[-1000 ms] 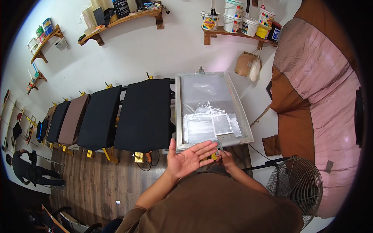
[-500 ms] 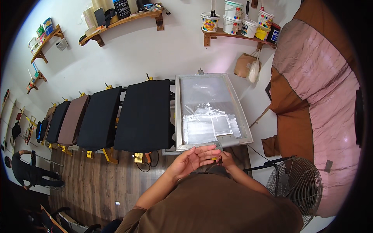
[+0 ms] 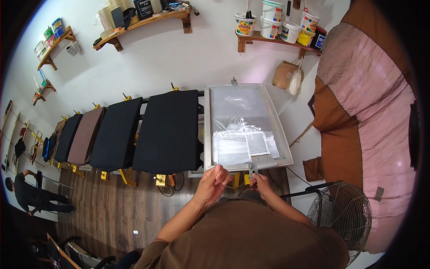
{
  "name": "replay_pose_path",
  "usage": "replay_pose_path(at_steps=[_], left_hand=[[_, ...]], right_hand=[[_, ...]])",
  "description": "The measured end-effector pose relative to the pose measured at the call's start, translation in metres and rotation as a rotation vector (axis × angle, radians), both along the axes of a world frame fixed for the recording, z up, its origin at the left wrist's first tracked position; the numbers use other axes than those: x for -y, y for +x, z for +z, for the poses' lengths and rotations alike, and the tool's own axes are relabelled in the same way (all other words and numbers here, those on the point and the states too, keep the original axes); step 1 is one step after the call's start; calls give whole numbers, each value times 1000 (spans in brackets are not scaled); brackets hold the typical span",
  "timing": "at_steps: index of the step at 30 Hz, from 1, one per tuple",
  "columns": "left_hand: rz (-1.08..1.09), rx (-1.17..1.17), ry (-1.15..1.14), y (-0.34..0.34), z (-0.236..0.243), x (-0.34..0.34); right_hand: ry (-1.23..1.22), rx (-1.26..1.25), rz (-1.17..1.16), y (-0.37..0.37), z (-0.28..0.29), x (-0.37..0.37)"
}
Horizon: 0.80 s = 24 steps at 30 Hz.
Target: The recorder is applying ink to several black shirts using a screen printing frame and a squeegee at a screen printing station.
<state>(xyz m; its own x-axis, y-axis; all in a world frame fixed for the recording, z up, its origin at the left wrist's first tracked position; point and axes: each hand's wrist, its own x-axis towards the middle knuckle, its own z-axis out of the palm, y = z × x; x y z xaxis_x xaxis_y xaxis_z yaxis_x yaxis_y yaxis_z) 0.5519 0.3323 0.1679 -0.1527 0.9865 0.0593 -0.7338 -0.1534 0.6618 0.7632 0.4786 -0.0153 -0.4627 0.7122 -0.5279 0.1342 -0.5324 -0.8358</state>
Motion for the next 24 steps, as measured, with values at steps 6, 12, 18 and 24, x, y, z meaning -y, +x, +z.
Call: replay_pose_path(at_steps=[6,12,18,24], left_hand=[[-29,302,91,-2,-8,-4],[-5,391,36,-3,-6,-7],[6,409,35,0,-4,-10],[-40,400,31,-3,-3,-10]], right_hand=[[31,0,-7,-1,-4,2],[68,-33,-52,-3,-6,3],[91,-13,-63,-4,-9,3],[105,-29,-67,-3,-12,2]])
